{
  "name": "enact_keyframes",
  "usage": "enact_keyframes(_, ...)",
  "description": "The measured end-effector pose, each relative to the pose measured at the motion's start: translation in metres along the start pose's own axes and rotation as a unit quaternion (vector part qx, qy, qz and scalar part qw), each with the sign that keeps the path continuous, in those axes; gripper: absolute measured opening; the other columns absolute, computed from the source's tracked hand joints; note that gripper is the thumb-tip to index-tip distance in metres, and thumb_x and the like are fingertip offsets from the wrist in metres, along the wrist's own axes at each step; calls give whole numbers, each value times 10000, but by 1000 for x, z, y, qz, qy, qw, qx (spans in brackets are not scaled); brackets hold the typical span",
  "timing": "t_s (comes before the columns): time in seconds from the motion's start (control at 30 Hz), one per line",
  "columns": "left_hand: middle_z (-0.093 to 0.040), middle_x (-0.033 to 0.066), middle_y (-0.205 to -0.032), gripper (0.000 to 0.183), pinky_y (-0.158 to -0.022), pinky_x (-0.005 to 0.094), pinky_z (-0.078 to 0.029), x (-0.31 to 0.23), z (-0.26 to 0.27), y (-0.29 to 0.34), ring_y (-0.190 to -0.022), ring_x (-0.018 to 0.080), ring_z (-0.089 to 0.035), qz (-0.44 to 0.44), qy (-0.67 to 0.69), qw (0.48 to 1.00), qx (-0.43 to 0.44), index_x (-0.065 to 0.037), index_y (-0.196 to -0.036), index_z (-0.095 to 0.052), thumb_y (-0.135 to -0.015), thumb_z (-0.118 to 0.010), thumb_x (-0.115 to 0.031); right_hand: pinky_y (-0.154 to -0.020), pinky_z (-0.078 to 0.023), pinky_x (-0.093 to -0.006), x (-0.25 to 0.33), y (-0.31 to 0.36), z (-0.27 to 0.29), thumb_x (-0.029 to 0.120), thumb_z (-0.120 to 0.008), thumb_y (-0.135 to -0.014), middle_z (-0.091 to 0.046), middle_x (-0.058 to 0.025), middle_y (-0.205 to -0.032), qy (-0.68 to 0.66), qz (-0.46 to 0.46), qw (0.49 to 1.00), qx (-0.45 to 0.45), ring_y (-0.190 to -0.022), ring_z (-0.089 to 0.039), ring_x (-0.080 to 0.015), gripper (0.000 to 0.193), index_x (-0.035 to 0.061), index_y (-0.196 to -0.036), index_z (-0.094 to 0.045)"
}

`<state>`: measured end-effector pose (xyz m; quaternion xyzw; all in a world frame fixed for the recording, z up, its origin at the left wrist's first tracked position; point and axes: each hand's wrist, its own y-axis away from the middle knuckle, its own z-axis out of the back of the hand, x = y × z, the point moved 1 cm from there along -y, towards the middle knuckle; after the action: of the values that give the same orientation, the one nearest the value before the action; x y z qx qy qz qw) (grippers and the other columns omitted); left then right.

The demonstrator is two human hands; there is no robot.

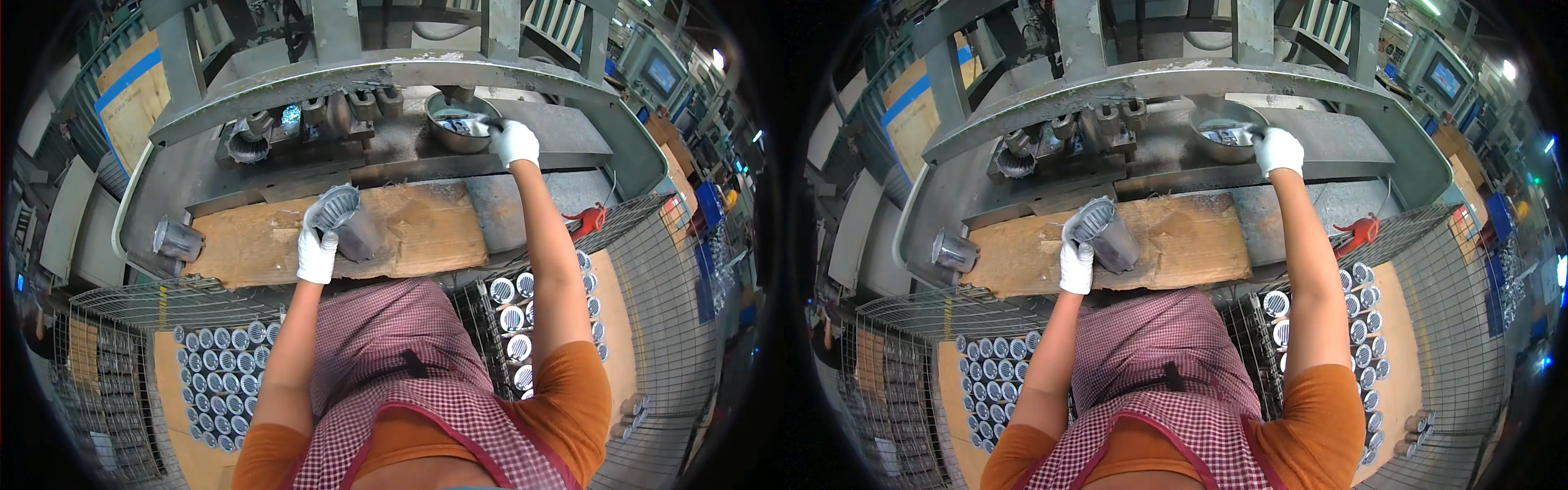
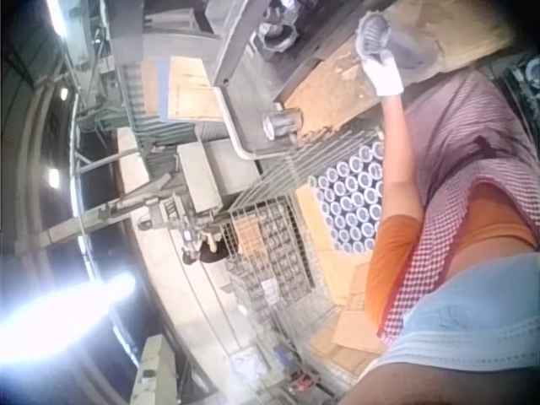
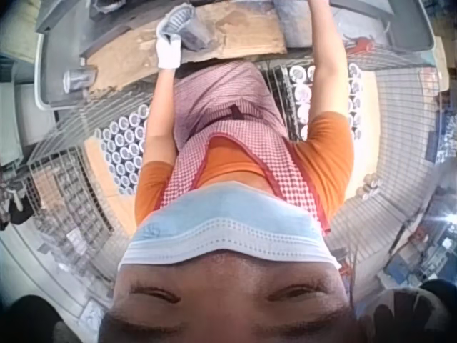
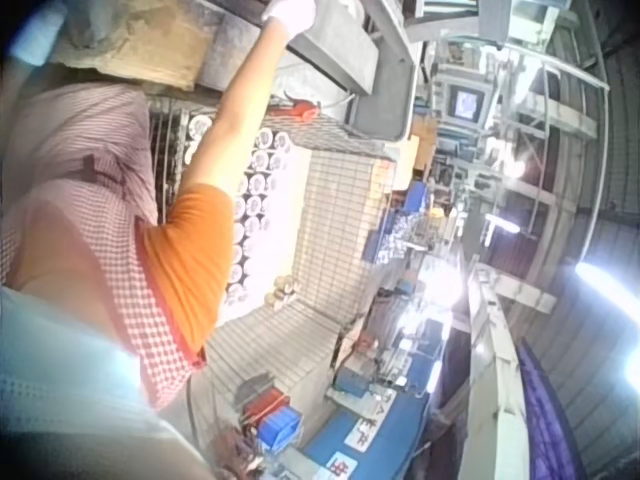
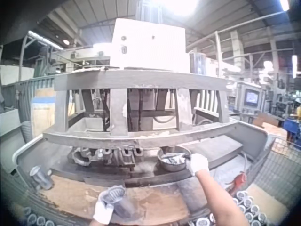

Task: The recorder operates a press machine and uses a screwdriver and pneumatic tool to process metal cylindrical components in a factory.

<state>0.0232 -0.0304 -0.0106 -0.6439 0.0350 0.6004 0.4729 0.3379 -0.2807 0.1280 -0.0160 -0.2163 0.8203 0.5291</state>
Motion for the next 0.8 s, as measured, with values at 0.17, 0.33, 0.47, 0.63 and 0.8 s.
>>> enact_keyframes(0.17, -596, 153, -1228, 878, -956, 385, -472, -5, -2, -2, -1134, 263, -590, -9, -6, 1000, -8, -35, -1305, -458, -776, -553, -730, -851, -510, -421, -4, 3, -12, 379, -579, -853, -690, -126, -1005, -67, -8, 998, 3, -956, -650, -326, 291, 205, -1039, -719)
enact_keyframes(0.33, -615, 152, -1199, 909, -932, 387, -483, -4, 1, -2, -1101, 269, -611, 0, -32, 999, -16, -40, -1296, -472, -752, -536, -765, -861, -504, -418, -1, 13, -15, 387, -591, -857, -684, -145, -1037, -78, -31, 996, -5, -973, -645, -331, 332, 183, -1099, -693)
enact_keyframes(0.47, -630, 160, -1172, 929, -907, 394, -498, -6, 1, -3, -1079, 290, -629, 6, -55, 998, -25, -45, -1290, -480, -740, -509, -793, -867, -491, -402, 24, 19, -7, 413, -596, -863, -681, -159, -1045, -157, -1, 985, -70, -970, -644, -333, 398, 93, -1079, -687)
enact_keyframes(0.63, -640, 177, -1157, 941, -864, 423, -521, -6, 2, -2, -1055, 332, -641, 8, -75, 997, -24, -61, -1291, -484, -731, -481, -817, -829, -503, -320, 124, 39, 31, 272, -664, -865, -701, -146, -982, -343, 223, 903, -132, -889, -674, -247, 313, 31, -1063, -686)
enact_keyframes(0.8, -653, 184, -1130, 920, -860, 434, -526, 2, 3, -4, -1042, 347, -646, 5, -64, 998, -9, -62, -1284, -495, -738, -499, -802, -821, -495, -412, 210, 14, 34, 446, -537, -878, -672, -196, -966, -211, 299, 929, -50, -923, -628, -382, 421, 101, -1065, -689)
